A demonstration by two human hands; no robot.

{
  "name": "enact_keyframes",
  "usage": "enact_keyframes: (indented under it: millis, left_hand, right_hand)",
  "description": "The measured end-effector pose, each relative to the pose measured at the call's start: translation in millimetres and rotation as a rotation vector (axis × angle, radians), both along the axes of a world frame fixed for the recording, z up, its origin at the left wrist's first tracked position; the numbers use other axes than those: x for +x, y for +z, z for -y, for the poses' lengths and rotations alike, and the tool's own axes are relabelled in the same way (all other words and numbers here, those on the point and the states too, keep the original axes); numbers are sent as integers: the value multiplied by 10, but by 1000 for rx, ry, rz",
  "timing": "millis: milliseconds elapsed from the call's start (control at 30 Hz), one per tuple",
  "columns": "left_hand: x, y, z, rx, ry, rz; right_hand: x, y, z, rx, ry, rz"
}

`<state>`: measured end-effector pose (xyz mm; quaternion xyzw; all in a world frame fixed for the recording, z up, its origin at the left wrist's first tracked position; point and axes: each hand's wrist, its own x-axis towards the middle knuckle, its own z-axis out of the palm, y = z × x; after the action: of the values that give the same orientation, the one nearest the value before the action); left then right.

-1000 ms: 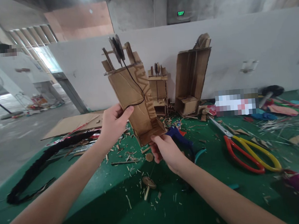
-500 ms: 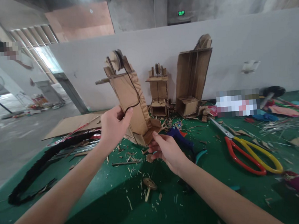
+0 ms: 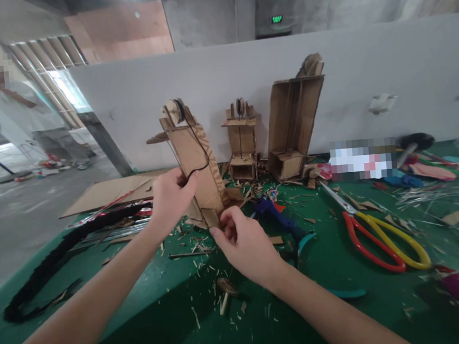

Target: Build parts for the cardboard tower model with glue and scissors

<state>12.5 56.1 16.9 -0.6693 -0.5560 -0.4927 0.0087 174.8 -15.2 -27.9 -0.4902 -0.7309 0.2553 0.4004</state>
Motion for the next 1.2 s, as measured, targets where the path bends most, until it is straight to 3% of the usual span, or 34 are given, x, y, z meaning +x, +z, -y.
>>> enact_keyframes:
  millis: [133, 433, 900, 1067, 1200]
  left_hand:
    - [76, 32, 90, -21, 13, -43]
    - [182, -25, 167, -4, 36, -147]
    - [214, -48, 182, -41, 21, -118]
    - [84, 3, 79, 38, -72, -61]
    - [-99, 69, -45, 73, -233, 108]
  right_hand:
    - [7, 16, -8, 49, -92, 53]
    - [8, -91, -41, 108, -69, 135]
    - [-30, -181, -19, 120, -95, 218]
    - [14, -85, 32, 136, 10, 43]
    - [133, 0, -47, 256, -101, -119]
